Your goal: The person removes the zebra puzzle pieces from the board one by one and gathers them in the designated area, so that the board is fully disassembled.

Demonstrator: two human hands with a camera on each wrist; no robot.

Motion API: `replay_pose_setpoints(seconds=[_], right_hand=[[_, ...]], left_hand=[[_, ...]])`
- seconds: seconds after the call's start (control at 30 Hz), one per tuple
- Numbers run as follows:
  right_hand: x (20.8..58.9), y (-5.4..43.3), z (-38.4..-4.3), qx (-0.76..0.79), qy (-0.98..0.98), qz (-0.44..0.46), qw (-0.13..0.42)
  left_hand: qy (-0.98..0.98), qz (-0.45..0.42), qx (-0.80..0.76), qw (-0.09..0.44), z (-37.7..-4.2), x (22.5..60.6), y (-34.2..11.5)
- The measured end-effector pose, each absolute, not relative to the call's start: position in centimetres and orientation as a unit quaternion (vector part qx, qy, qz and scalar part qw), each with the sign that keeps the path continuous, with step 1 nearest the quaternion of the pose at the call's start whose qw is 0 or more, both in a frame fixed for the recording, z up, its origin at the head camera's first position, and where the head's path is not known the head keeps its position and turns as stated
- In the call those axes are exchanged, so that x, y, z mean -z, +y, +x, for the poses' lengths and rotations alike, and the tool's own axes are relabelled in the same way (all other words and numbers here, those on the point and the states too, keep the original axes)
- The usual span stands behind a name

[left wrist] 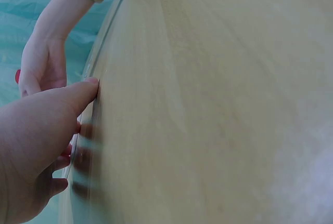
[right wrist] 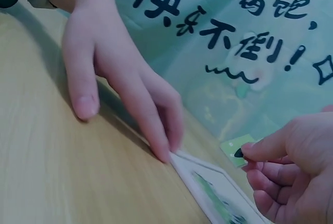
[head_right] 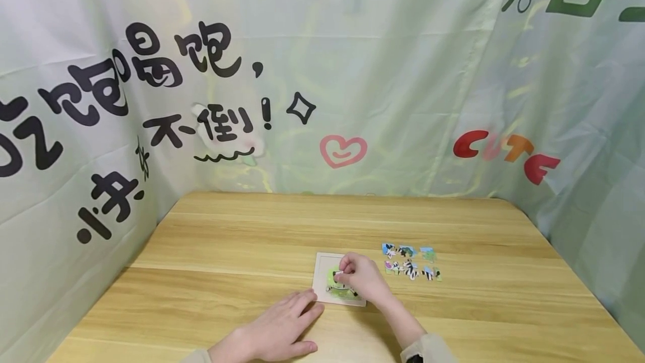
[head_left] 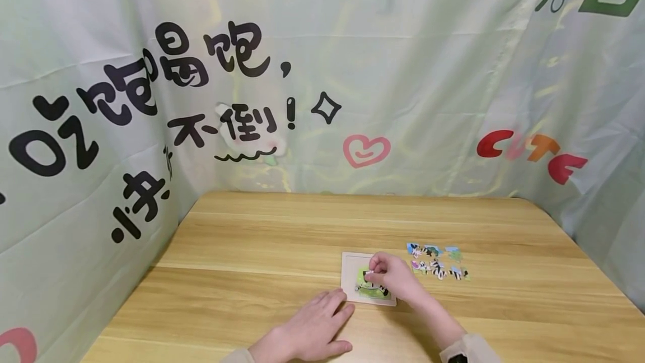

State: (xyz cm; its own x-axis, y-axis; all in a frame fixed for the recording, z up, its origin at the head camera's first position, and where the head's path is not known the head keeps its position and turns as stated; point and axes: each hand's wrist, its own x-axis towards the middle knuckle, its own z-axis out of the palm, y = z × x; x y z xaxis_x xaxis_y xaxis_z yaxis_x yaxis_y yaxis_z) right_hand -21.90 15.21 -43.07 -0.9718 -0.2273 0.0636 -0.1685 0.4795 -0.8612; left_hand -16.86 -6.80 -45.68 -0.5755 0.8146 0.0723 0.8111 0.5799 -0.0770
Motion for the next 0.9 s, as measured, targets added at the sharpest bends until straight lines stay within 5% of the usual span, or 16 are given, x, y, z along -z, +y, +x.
replay_pose_setpoints(seconds=[0.9], right_hand=[[43.8,26.1,-20.6,0.471,0.879,-0.052,0.06]], left_hand=[[-0.889,-0.457,-0.013,0.034,-16.9,45.7,-6.8]])
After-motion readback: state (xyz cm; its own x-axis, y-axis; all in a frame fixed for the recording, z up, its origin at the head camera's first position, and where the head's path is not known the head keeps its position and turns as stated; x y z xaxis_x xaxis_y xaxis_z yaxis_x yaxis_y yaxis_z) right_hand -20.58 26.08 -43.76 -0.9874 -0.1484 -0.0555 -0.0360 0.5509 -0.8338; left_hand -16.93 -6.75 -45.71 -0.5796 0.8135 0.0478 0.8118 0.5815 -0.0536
